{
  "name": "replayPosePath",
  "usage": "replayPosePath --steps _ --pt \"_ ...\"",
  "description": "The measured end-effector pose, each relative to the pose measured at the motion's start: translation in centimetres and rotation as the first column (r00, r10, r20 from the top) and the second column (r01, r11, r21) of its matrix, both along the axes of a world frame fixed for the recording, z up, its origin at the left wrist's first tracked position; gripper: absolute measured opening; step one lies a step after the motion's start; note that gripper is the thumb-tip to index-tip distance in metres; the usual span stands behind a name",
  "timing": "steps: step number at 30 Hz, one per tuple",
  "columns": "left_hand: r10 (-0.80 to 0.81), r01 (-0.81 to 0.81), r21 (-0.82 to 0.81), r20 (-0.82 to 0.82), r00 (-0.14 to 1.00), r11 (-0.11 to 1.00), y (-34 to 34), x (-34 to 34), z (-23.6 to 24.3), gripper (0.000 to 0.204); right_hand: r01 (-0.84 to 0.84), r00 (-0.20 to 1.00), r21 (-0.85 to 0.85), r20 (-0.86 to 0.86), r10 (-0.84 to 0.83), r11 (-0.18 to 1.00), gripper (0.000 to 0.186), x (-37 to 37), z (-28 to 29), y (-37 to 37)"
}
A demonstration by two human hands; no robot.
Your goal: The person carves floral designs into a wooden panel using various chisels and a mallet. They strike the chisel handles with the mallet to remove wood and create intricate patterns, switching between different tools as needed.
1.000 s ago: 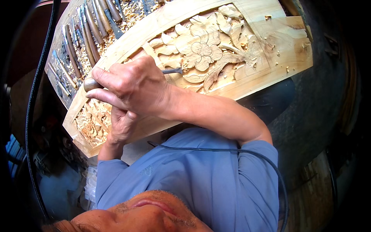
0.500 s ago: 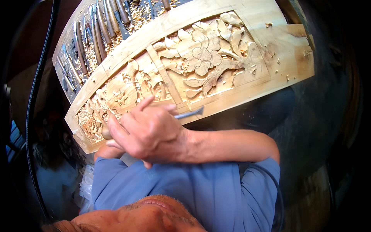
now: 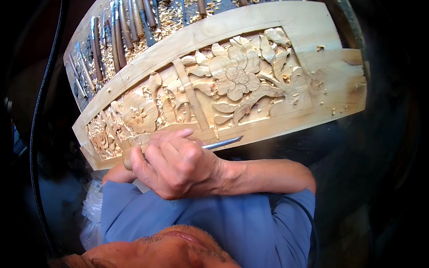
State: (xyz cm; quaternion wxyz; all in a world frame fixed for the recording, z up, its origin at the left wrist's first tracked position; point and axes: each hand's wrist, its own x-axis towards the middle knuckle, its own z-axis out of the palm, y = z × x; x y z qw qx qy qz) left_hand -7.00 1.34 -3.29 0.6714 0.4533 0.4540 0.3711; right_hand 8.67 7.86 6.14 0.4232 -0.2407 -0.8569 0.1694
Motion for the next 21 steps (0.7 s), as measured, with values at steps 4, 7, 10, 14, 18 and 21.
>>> replayPosePath --steps 4,7,10,14,18,21 --pt "-0.053 0.095 0.387 -0.118 0.992 0.917 0.6 -0.1 2.8 0.035 0.065 0.998 0.051 -0.013 -0.065 0.997 0.035 1.5 1.9 0.3" --pt "0.031 0.161 0.693 -0.256 0.966 0.702 1.6 0.8 4.5 0.033 0.115 0.993 0.06 0.027 -0.116 0.992 0.041 4.9 3.5 0.3" --pt "0.214 0.207 0.84 -0.352 0.911 0.502 1.9 2.7 6.6 0.032 0.275 0.961 0.007 0.035 -0.276 0.961 0.055 8.6 4.8 -0.6" --pt "0.326 0.242 0.907 -0.358 0.875 0.345 3.1 4.3 8.5 0.042 0.453 0.795 -0.436 -0.197 -0.574 0.777 0.057 10.2 4.5 -4.1" --pt "0.395 0.327 0.896 -0.428 0.812 0.3 3.7 5.7 8.1 0.044 0.331 0.681 -0.704 -0.282 -0.676 0.628 0.049 10.1 3.6 -5.6" --pt "0.432 0.392 0.88 -0.474 0.767 0.269 4.1 5.6 7.0 0.043 0.089 0.638 -0.866 -0.33 -0.696 0.491 0.032 11.4 1.9 -6.8"
